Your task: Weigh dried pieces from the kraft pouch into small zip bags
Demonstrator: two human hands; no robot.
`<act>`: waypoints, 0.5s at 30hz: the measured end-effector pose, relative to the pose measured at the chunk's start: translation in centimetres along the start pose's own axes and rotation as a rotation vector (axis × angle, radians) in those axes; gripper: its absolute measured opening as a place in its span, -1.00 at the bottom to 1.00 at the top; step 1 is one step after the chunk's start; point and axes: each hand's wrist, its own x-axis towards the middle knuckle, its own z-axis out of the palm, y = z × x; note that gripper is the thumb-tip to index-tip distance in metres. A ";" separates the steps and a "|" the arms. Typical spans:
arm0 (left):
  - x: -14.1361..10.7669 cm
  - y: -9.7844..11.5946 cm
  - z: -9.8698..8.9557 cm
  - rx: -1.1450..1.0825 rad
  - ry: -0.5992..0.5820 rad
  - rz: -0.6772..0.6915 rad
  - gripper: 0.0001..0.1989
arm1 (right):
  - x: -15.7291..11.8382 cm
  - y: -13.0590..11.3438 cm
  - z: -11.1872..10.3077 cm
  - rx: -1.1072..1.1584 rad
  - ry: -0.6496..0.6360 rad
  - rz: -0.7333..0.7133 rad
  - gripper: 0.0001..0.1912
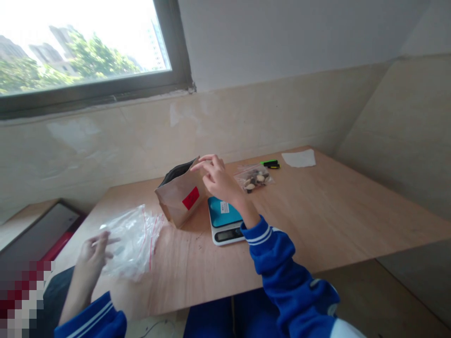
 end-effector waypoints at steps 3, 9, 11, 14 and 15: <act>0.3 -0.6 0.1 0.262 0.137 -0.045 -0.40 | -1.8 3.2 -1.8 -0.071 0.021 0.140 -0.60; -2.6 2.3 1.1 0.330 0.338 0.337 -0.54 | -4.6 11.2 -3.2 -0.462 -0.245 0.573 -0.60; -2.9 2.2 2.4 0.375 0.216 0.450 -0.55 | -5.2 13.2 -2.6 -0.551 -0.293 0.716 -0.51; -2.5 -0.1 4.6 0.531 -0.026 0.418 -0.57 | -5.9 15.3 -1.4 -0.590 -0.296 0.808 -0.32; -2.4 -1.3 5.2 0.575 -0.090 0.385 -0.56 | -6.1 15.7 -1.0 -0.595 -0.295 0.820 -0.28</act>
